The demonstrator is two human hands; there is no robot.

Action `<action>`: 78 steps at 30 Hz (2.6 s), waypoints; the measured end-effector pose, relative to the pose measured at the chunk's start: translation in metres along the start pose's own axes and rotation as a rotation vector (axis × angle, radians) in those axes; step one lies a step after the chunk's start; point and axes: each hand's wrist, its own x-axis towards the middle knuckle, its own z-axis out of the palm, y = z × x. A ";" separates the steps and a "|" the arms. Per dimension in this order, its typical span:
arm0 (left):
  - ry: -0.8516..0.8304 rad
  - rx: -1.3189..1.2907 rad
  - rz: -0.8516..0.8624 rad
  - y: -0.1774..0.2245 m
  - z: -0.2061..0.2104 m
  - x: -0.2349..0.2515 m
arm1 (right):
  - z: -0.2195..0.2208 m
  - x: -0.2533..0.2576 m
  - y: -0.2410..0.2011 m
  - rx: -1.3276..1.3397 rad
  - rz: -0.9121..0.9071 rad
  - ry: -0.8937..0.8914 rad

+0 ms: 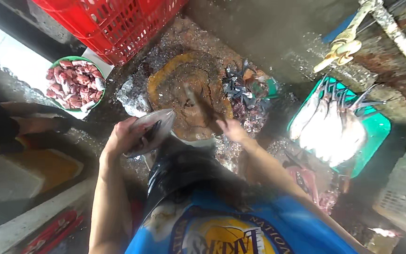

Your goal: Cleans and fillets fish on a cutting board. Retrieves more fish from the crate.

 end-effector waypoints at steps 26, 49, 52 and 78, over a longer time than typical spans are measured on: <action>0.263 0.099 -0.332 0.006 0.098 0.066 | 0.045 -0.043 -0.093 0.163 -0.401 0.460; 0.456 -0.554 -0.305 0.016 0.150 0.044 | 0.040 -0.004 -0.065 -0.044 0.142 0.070; 0.304 -0.312 -0.425 0.015 0.154 0.058 | 0.025 0.003 -0.082 0.018 0.135 0.127; 0.288 -0.449 -0.551 0.001 0.158 0.060 | 0.011 -0.043 -0.142 0.251 -0.483 0.606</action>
